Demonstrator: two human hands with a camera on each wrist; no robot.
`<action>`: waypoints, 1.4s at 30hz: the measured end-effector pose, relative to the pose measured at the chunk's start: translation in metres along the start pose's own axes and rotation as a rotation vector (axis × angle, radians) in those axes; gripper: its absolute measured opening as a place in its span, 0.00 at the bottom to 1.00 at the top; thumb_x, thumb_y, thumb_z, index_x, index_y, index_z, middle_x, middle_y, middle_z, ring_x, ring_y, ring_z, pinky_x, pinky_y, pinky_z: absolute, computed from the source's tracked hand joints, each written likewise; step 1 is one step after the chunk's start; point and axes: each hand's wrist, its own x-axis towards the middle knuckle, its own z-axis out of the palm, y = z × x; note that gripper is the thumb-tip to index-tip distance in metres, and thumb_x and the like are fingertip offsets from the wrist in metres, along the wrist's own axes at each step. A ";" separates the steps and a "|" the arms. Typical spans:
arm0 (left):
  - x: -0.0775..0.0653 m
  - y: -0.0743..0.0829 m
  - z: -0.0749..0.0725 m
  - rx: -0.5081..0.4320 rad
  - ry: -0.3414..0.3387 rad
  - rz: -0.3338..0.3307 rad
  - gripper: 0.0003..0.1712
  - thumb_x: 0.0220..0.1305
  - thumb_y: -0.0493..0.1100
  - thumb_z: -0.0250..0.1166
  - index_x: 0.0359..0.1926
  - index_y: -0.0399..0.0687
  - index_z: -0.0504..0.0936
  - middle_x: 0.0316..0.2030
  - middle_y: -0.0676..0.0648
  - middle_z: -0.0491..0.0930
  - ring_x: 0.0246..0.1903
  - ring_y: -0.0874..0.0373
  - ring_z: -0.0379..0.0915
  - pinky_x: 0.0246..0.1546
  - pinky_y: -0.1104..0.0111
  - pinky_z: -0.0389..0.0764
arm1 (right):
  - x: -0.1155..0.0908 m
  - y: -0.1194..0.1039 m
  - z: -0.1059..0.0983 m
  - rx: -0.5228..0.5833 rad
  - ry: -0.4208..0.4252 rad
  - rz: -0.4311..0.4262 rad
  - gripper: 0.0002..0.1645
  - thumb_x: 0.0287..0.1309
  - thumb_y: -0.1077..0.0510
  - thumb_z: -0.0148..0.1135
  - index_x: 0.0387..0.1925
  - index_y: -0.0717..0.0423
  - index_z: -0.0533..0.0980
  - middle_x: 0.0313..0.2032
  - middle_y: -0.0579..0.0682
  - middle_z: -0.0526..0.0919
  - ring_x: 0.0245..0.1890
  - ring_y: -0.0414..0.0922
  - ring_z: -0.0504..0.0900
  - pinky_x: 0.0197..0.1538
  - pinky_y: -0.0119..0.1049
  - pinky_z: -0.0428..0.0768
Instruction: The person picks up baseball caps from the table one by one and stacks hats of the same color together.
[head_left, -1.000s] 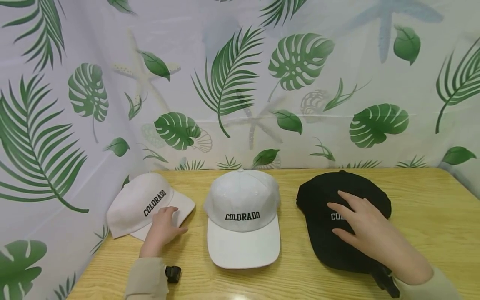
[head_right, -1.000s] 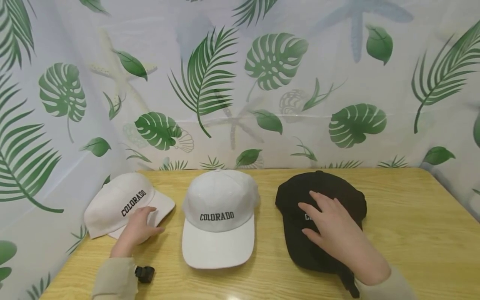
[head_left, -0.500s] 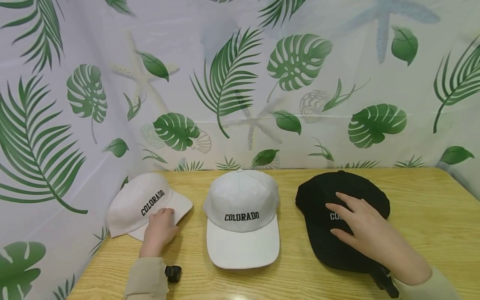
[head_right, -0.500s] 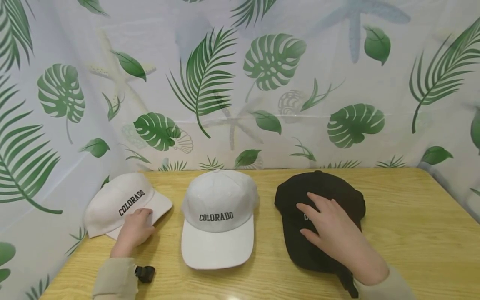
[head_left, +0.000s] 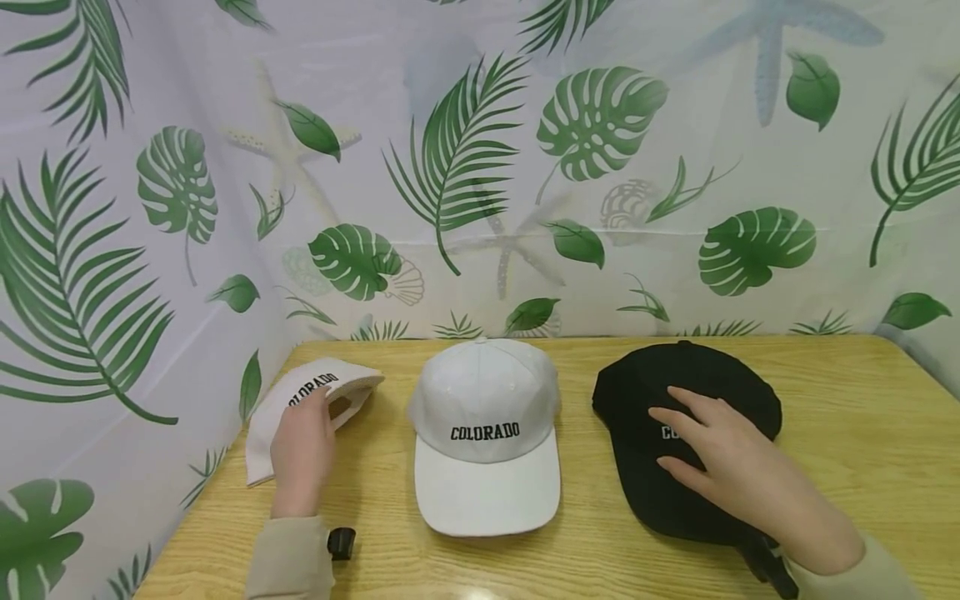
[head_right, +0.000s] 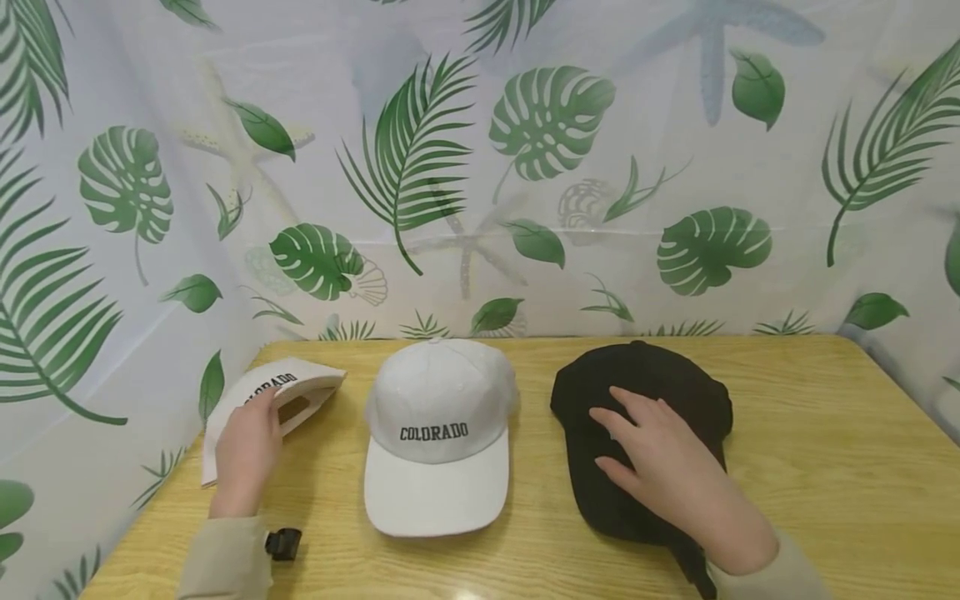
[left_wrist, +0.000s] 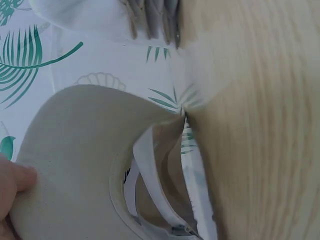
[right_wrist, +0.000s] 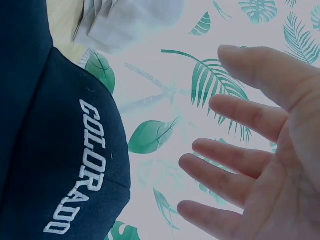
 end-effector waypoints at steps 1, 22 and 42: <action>0.000 0.001 -0.001 -0.017 0.031 0.008 0.12 0.63 0.33 0.50 0.46 0.36 0.74 0.34 0.35 0.78 0.33 0.40 0.72 0.27 0.50 0.73 | 0.000 -0.001 0.000 0.005 0.005 -0.002 0.32 0.30 0.59 0.73 0.45 0.60 0.74 0.48 0.66 0.71 0.46 0.59 0.71 0.44 0.57 0.68; -0.011 0.055 -0.040 -0.332 0.585 0.417 0.15 0.53 0.21 0.52 0.40 0.33 0.76 0.29 0.37 0.76 0.28 0.45 0.71 0.28 0.58 0.72 | 0.033 -0.038 0.015 0.527 0.080 0.196 0.12 0.50 0.67 0.60 0.40 0.59 0.76 0.38 0.49 0.79 0.37 0.40 0.77 0.37 0.34 0.77; -0.029 0.106 -0.012 -0.448 0.582 0.906 0.12 0.63 0.31 0.48 0.33 0.36 0.79 0.36 0.43 0.80 0.34 0.49 0.76 0.37 0.62 0.73 | 0.054 -0.070 0.041 0.386 0.305 -0.131 0.24 0.58 0.47 0.50 0.47 0.62 0.71 0.46 0.54 0.72 0.44 0.47 0.73 0.48 0.25 0.68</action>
